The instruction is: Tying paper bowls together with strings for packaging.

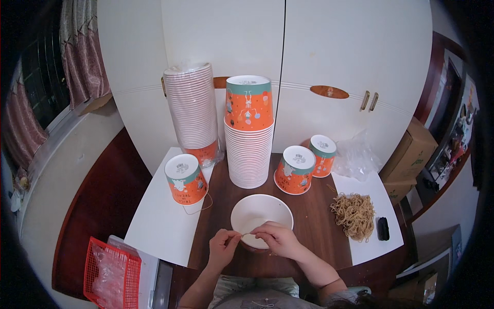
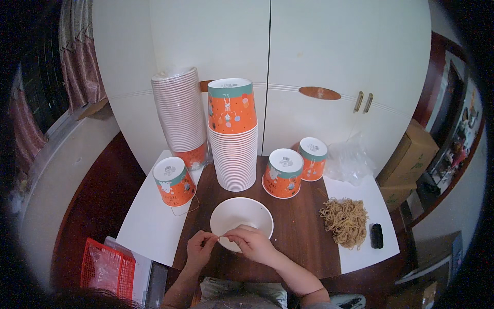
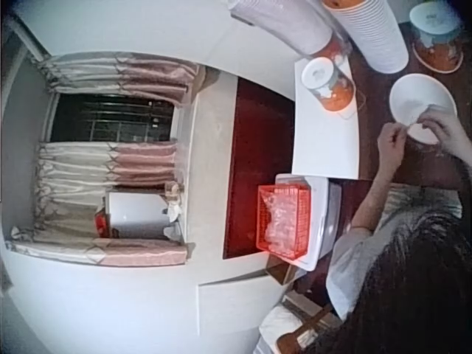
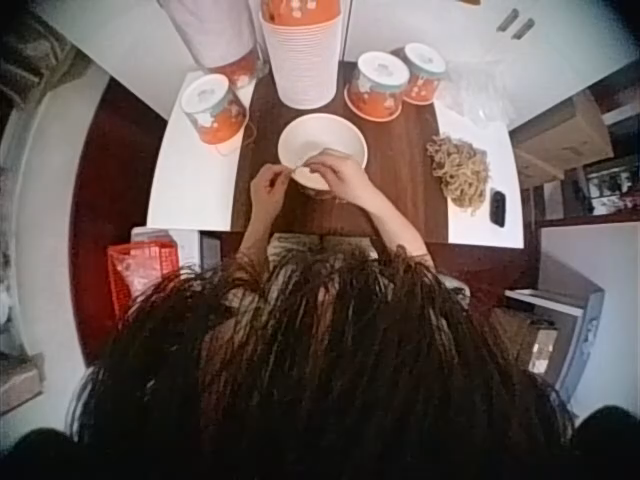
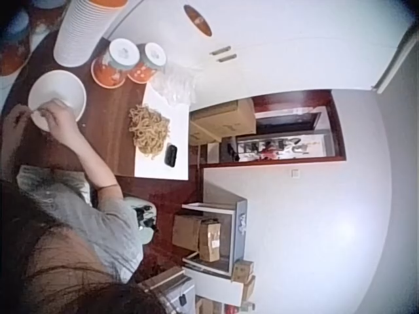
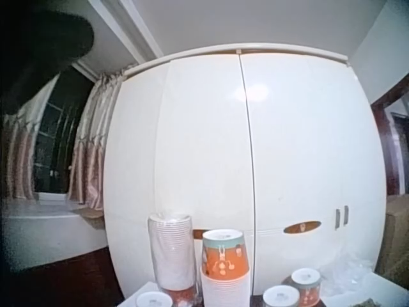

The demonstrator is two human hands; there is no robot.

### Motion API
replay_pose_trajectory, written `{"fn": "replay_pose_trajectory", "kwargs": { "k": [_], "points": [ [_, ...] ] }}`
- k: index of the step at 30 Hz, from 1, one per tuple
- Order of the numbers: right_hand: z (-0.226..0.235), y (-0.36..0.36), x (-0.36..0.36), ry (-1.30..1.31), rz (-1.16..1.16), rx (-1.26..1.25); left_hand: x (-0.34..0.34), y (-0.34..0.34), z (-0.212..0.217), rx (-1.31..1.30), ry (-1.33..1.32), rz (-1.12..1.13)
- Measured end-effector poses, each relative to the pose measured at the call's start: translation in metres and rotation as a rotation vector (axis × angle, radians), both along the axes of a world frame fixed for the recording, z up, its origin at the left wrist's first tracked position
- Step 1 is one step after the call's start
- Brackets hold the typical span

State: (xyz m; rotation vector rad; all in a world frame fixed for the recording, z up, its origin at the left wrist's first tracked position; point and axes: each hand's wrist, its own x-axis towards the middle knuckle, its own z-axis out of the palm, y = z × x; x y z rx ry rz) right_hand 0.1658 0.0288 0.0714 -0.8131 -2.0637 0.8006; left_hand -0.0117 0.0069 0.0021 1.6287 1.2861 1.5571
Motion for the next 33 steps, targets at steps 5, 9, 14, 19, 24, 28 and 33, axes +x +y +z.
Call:
{"fn": "replay_pose_trajectory", "kwargs": {
  "k": [5,9,14,19,24,28,33],
  "points": [
    [0.001,-0.003,0.003,0.147,-0.026,-0.081,0.000,-0.002,0.002,-0.064,-0.011,0.002],
    [0.005,-0.004,0.001,0.251,0.005,-0.215,-0.002,-0.001,0.010,0.046,0.094,-0.004],
    [0.014,-0.002,-0.006,0.200,0.071,-0.084,-0.004,-0.003,0.042,0.196,0.367,-0.045],
    [0.018,-0.001,-0.007,0.186,0.092,-0.088,-0.009,0.005,0.034,0.182,0.309,-0.100],
    [0.019,-0.001,-0.006,0.306,0.165,-0.152,-0.016,0.006,0.028,0.103,0.240,-0.167],
    [0.022,0.002,-0.004,0.407,0.252,-0.310,-0.022,0.013,0.014,0.101,0.251,-0.261],
    [0.042,-0.002,0.001,0.574,0.287,-0.505,-0.025,0.019,0.006,0.038,0.197,-0.352]
  ]
}}
